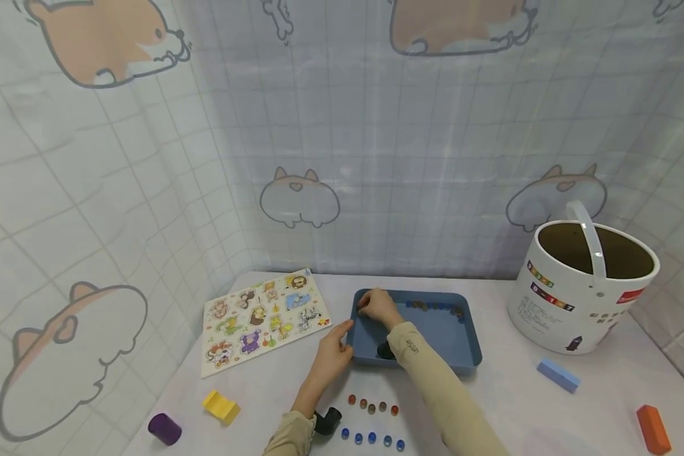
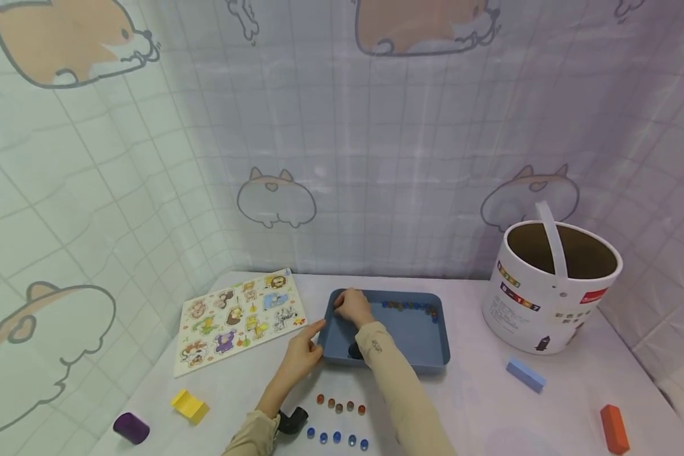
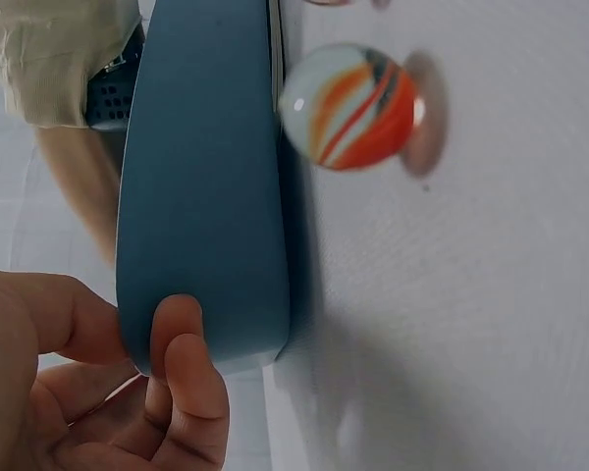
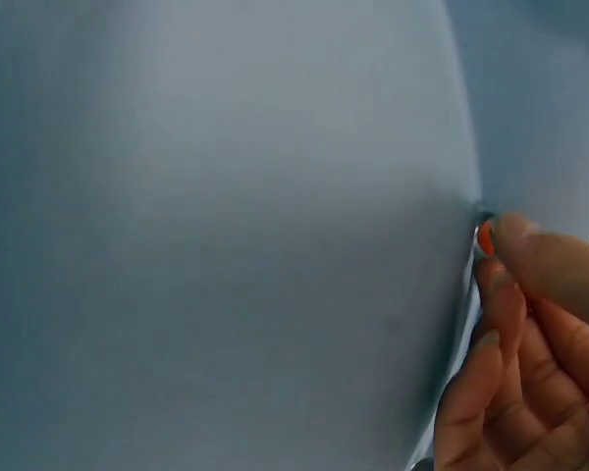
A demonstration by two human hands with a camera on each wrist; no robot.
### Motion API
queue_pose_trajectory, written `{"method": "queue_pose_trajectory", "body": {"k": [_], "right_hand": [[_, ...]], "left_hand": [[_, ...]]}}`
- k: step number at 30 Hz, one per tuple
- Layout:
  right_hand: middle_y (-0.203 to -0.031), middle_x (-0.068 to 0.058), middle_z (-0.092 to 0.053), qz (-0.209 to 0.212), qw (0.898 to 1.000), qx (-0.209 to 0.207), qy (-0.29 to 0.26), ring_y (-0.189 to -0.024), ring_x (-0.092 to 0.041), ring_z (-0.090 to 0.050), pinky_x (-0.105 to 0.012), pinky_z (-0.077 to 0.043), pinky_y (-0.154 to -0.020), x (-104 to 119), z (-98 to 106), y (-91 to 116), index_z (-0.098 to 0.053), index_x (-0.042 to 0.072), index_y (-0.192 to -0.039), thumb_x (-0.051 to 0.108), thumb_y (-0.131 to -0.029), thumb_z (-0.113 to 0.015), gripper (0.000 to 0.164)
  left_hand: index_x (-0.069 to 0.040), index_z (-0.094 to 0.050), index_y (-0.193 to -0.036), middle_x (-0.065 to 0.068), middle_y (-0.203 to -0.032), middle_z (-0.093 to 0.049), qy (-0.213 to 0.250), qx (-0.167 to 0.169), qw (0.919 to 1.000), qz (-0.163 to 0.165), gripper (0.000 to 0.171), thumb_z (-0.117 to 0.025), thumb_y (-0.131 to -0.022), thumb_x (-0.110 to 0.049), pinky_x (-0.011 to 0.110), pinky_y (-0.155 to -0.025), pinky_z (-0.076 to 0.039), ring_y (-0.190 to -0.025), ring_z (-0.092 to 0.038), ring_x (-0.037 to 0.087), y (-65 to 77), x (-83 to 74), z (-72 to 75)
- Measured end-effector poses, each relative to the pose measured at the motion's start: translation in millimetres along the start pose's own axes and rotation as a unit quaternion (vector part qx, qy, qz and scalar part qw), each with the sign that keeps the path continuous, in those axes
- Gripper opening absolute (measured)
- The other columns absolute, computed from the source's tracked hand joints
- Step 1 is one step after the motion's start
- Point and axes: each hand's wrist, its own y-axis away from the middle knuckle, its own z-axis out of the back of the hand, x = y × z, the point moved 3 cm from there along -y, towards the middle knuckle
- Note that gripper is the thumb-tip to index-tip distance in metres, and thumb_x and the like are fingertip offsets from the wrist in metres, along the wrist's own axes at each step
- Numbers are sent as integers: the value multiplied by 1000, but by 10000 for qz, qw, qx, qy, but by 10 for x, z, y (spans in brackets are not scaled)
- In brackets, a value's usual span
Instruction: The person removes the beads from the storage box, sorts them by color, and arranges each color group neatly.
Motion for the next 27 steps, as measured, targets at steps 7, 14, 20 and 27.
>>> {"method": "queue_pose_trajectory", "body": {"k": [7, 14, 20, 27], "right_hand": [[-87, -5, -73, 1, 9980, 225, -593, -75, -15, -63, -29, -52, -68, -83, 0, 44, -76, 9, -88, 13, -79, -76, 10], [-109, -9, -71, -110, 9716, 790, -2229, -94, -25, -65, -35, -54, -81, -113, 293, 95, -72, 7, -109, 19, -90, -67, 23], [-125, -18, -64, 140, 9396, 1331, -3151, -87, -17, -56, -44, -46, -90, -158, 612, 308, -59, -1, -129, 23, -95, -60, 42], [-121, -10, -66, 547, 9279, 1380, -3421, -84, -13, -53, -43, -43, -81, -272, 823, 908, -61, -1, -125, 27, -94, -60, 41]], "left_hand": [[5, -49, -138, 25, -142, -49, 35, 68, 10000, 59, 58, -53, -80, 6, 16, -47, -38, -49, -38, 0, 21, 14, -38], [6, -50, -137, 24, -141, -51, -53, -6, 10000, -5, 57, -54, -79, 6, 17, -47, -38, -50, -38, 1, -8, -1, -13], [5, -49, -137, 23, -143, -49, 27, 36, 9999, 102, 58, -53, -79, 6, 16, -46, -37, -48, -35, 2, -19, 7, -3], [4, -51, -137, 22, -141, -51, -73, -51, 9999, 109, 59, -52, -78, 6, 16, -46, -37, -47, -35, 1, -7, 13, 10]]}}
